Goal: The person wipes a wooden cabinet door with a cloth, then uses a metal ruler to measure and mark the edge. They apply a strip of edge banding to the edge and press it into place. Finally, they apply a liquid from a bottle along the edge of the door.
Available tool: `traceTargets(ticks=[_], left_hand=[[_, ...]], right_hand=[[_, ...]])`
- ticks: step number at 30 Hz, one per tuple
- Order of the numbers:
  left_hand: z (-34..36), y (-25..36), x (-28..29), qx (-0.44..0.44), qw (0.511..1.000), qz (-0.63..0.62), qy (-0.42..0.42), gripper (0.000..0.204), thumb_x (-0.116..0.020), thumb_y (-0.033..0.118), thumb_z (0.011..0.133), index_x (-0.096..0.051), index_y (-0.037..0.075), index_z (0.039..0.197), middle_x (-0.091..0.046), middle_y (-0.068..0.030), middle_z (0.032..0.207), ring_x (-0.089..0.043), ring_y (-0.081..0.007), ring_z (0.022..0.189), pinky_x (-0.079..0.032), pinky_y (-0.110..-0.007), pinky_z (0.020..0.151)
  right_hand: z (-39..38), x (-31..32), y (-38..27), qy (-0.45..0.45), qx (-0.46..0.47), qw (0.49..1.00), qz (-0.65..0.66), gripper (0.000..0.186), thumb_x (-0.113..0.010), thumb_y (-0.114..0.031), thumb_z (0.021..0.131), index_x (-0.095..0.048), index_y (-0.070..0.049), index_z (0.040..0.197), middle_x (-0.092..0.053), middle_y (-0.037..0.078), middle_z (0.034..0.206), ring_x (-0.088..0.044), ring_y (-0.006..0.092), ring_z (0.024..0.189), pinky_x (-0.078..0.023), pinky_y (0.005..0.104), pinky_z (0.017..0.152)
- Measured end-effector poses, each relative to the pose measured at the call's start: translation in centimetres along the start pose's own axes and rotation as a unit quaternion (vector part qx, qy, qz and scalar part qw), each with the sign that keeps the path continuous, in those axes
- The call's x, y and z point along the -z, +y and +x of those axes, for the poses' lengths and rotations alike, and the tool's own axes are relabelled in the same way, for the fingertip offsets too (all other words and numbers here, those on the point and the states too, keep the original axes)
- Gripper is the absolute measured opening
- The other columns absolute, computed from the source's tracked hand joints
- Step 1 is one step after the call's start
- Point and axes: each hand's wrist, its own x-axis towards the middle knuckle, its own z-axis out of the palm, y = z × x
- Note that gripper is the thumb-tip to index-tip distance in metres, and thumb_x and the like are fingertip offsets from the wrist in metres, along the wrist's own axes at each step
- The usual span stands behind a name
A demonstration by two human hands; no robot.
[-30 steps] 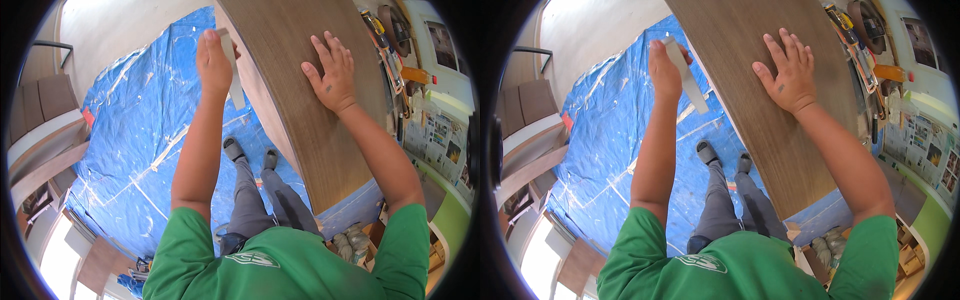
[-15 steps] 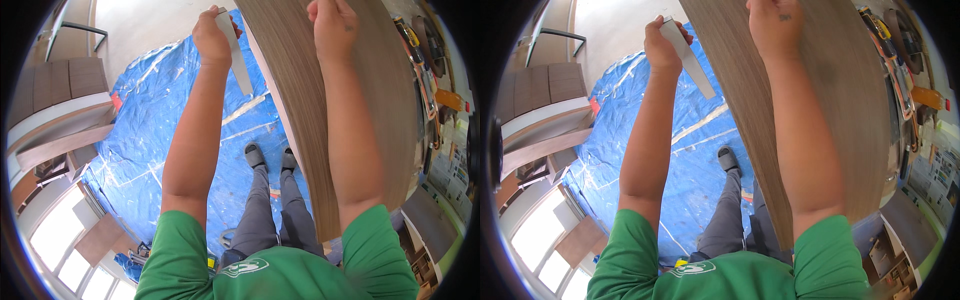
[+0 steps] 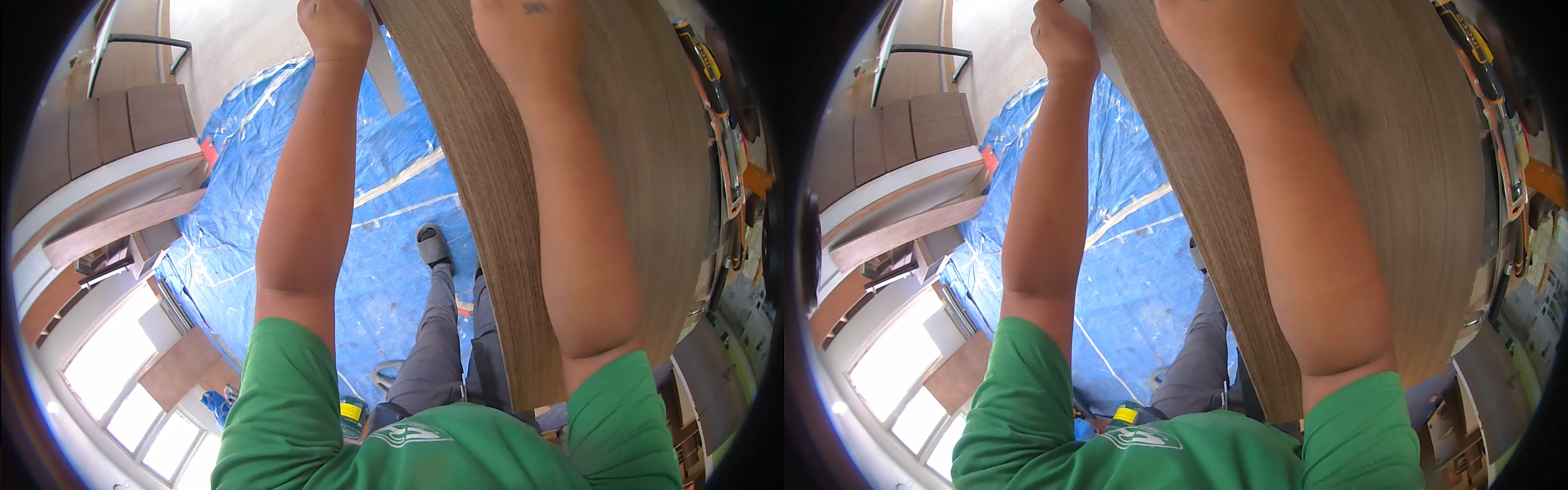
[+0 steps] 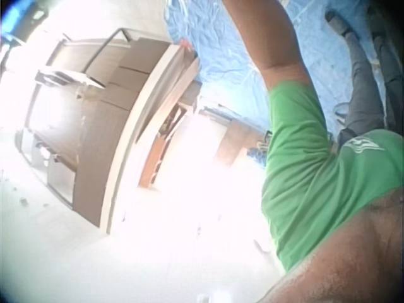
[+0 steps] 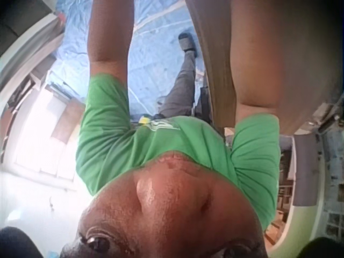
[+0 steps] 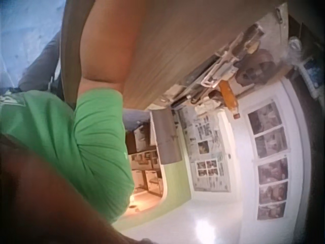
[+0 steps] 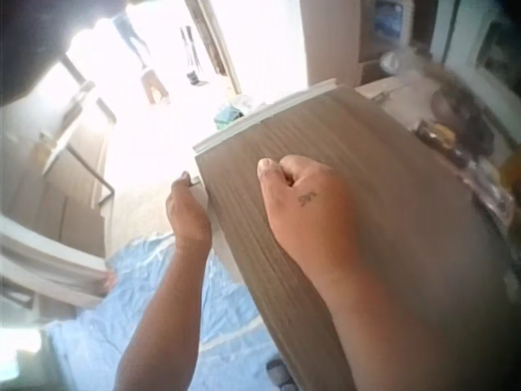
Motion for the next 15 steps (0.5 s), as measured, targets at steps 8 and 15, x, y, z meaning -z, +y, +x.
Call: traceTargets(ticks=[8, 15], left_hand=[[-6.3, 2.9, -0.1, 0.061, 0.998, -0.008, 0.011, 0.049, -0.045, 0.039, 0.105, -0.065, -0.006, 0.106, -0.067, -0.0113, 0.106, -0.062, -0.0228, 0.108, -0.046, -0.034, 0.098], [-10.9, 7.2, 0.0, 0.047, 0.998, -0.011, -0.028, 0.04, -0.042, 0.03, 0.104, -0.048, 0.006, 0.073, -0.052, -0.0032, 0.068, -0.051, -0.0129, 0.058, -0.043, -0.032, 0.049]], right_hand=[[-0.2, -2.0, 1.7, 0.059, 0.135, 0.978, -0.149, 0.032, -0.068, -0.024, 0.092, -0.064, -0.006, 0.066, -0.068, 0.019, 0.072, -0.067, 0.04, 0.076, -0.052, 0.0535, 0.07], [-0.3, -2.1, 1.3, 0.055, 0.119, 0.982, -0.136, 0.031, -0.069, -0.023, 0.09, -0.065, -0.007, 0.064, -0.068, 0.018, 0.071, -0.067, 0.0391, 0.078, -0.053, 0.0531, 0.076]])
